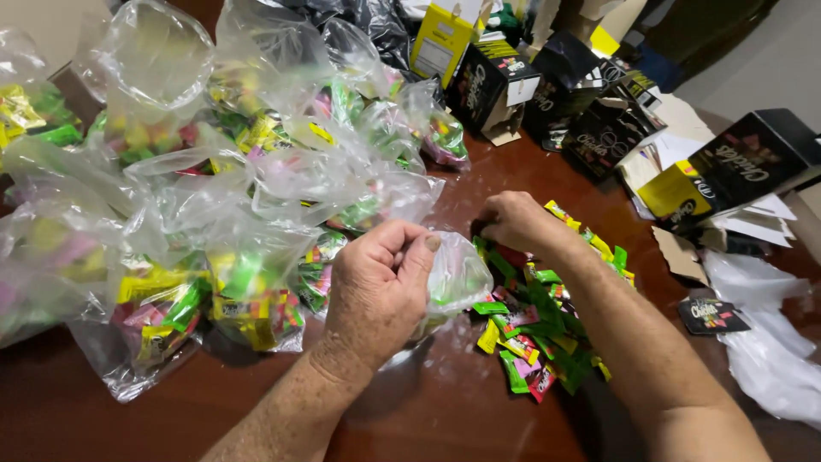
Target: Bagging small wrapped candies into clear plastic bags on a table
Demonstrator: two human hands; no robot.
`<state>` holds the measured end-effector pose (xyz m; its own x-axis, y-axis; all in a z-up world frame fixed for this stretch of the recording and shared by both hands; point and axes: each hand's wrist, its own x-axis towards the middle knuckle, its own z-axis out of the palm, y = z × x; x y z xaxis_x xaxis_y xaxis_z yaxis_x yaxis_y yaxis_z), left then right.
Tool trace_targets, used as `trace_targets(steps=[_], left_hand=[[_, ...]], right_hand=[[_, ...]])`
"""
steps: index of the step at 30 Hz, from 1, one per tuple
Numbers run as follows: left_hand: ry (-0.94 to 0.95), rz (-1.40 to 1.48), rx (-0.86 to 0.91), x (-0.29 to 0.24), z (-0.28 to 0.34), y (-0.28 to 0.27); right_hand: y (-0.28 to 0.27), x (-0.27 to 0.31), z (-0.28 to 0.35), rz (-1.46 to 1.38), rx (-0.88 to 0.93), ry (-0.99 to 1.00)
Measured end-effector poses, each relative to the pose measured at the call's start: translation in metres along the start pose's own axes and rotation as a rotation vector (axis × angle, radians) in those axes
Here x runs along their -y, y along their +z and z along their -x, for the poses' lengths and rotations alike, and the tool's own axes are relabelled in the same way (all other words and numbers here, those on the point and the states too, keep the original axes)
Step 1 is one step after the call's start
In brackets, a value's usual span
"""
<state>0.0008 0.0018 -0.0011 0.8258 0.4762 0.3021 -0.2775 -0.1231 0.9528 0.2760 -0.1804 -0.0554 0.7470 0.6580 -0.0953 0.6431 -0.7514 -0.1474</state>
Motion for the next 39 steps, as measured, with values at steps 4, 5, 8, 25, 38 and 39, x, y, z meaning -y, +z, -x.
trace_targets(steps=[4, 5, 8, 25, 38, 39], left_hand=[[-0.022, 0.026, 0.002, 0.0, 0.0, -0.001], [-0.018, 0.029, 0.002, -0.001, -0.001, -0.001], [0.013, 0.067, -0.01, -0.003, 0.002, -0.002], [0.141, -0.011, -0.04, -0.002, 0.005, 0.0], [0.134, -0.008, -0.03, -0.005, 0.004, -0.001], [0.135, 0.0, -0.034, -0.003, 0.004, -0.001]], right_hand=[[0.012, -0.023, -0.002, -0.261, -0.097, 0.162], [0.006, -0.031, 0.001, -0.258, -0.1, 0.163], [-0.002, -0.059, 0.008, -0.49, -0.249, 0.176], [0.011, -0.062, 0.034, -0.061, -0.175, 0.3], [0.016, -0.042, 0.03, 0.031, -0.092, 0.246], [0.018, -0.05, 0.025, -0.004, -0.075, 0.315]])
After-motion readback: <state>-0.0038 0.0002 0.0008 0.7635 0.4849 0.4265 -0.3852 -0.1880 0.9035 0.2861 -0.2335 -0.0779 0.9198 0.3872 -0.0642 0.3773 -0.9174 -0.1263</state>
